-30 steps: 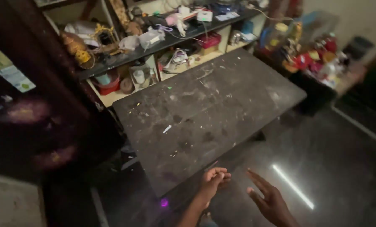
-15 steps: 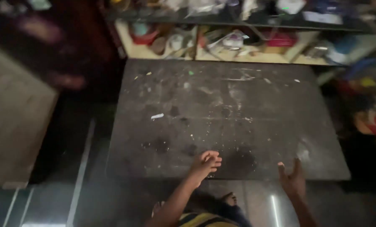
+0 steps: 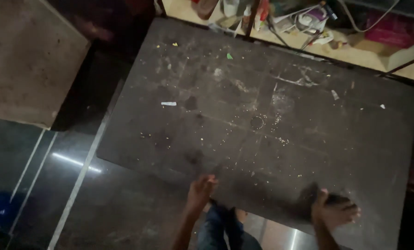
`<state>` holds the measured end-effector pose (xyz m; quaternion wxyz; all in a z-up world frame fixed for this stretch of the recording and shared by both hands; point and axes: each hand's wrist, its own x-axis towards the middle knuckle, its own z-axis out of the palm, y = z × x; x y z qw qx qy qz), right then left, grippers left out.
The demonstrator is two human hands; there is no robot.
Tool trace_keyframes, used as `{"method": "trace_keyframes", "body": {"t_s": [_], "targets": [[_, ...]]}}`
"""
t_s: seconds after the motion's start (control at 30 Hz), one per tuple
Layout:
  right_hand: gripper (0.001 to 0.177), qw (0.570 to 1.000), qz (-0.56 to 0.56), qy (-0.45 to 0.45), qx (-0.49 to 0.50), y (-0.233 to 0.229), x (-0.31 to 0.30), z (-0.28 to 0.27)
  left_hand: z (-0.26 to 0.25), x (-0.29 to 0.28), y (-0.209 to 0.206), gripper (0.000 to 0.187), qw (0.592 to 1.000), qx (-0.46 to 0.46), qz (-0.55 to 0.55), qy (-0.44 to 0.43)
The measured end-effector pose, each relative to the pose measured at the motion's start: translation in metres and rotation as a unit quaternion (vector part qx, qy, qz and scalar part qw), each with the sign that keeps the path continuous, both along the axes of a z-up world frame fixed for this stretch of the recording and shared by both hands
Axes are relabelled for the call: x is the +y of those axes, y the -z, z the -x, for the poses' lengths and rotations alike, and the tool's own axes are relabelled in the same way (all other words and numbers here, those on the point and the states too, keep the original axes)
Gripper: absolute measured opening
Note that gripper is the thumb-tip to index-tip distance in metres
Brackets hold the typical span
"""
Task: Cleaning a dark table by removing debris with a bowl and hands, then applying a cleaning spray and wiping it with a cloth.
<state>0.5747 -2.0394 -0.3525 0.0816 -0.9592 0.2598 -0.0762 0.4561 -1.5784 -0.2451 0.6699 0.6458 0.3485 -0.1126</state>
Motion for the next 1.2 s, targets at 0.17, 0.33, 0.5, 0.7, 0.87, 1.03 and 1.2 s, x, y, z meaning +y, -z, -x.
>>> {"method": "trace_keyframes", "body": {"t_s": [0.17, 0.33, 0.5, 0.7, 0.87, 1.03, 1.2], "targets": [[0.096, 0.963, -0.048, -0.231, -0.126, 0.019, 0.135, -0.029, -0.006, -0.006, 0.031, 0.052, 0.993, -0.04, 0.071, -0.086], [0.079, 0.866, -0.286, -0.407, -0.054, -0.043, 0.203, -0.069, -0.025, -0.006, 0.04, 0.057, 0.998, -0.06, 0.034, -0.014], [0.077, 0.953, -0.09, -0.278, -0.079, -0.029, 0.117, -0.123, -0.037, -0.004, 0.006, 0.057, 0.999, -0.041, 0.033, 0.006], [0.081, 0.849, -0.005, -0.485, -0.21, 0.002, 0.176, -0.129, -0.059, -0.018, 0.041, 0.056, 0.998, 0.052, -0.025, -0.003], [0.079, 0.805, -0.21, -0.541, -0.124, -0.073, 0.162, -0.181, -0.096, -0.043, 0.045, 0.059, 0.999, -0.03, -0.013, -0.01], [0.089, 0.924, -0.015, -0.349, -0.158, -0.019, -0.002, -0.283, -0.082, -0.06, 0.089, 0.061, 0.981, -0.132, -0.139, 0.039], [0.114, 0.99, -0.036, -0.136, -0.032, 0.017, -0.129, -0.375, -0.068, -0.065, 0.117, 0.048, 0.988, -0.031, 0.084, -0.122]]}}
